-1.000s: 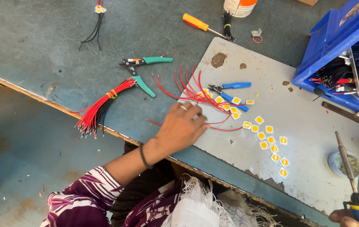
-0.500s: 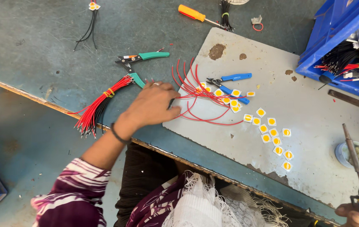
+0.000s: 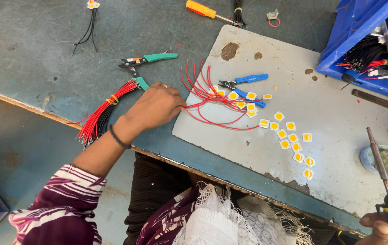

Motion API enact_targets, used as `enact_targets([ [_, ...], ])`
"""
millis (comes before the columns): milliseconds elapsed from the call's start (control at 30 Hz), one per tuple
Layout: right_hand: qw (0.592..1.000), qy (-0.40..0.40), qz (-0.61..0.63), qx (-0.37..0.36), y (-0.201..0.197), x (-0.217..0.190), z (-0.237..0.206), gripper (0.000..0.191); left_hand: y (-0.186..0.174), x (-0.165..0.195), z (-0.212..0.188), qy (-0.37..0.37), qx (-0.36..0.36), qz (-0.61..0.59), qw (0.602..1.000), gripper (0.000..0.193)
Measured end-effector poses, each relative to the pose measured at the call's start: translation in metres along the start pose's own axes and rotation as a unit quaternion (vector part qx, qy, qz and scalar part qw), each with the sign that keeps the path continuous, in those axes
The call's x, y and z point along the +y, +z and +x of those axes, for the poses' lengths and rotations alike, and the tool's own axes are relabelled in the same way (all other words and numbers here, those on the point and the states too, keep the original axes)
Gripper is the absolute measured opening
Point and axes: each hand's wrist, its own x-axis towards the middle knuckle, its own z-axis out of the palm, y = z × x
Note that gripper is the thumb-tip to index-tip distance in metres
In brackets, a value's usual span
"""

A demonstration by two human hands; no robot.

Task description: The person solders red insulated wires onto small yellow LED chip boards one at a time on a workbench, holding each board steady with one hand while applying a soldering iron with the other. They then gather the soldered wires into a bundle, secure it with a rubber band, and trim wire ends with pliers.

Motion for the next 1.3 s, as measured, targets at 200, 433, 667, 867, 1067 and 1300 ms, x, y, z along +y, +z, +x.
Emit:
enact_targets([
  [200, 0.998, -0.048, 0.036, -0.003, 0.019, -0.028, -0.008, 0.049, -0.003, -0.013, 0.018, 0.030, -0.008, 0.043, 0.999, 0.013],
  [433, 0.999, -0.026, -0.018, -0.022, 0.034, -0.081, -0.012, 0.043, -0.040, -0.036, 0.033, 0.036, -0.042, -0.125, 0.991, 0.018],
  [667, 0.996, -0.076, -0.007, -0.042, 0.041, -0.089, -0.017, 0.043, -0.086, -0.030, 0.067, -0.082, -0.149, -0.090, 0.981, 0.022],
  [867, 0.997, -0.074, -0.022, -0.021, 0.031, -0.082, -0.021, 0.044, -0.125, -0.007, 0.062, -0.080, -0.130, -0.114, 0.982, 0.021],
  [1067, 0.997, -0.068, -0.015, -0.031, 0.030, -0.079, -0.019, 0.047, -0.072, 0.013, 0.075, 0.107, 0.157, -0.098, 0.977, 0.015],
  [1300, 0.997, -0.024, -0.072, -0.024, 0.015, -0.088, -0.018, 0.047, 0.007, 0.029, 0.051, 0.105, 0.107, -0.014, 0.989, 0.032],
])
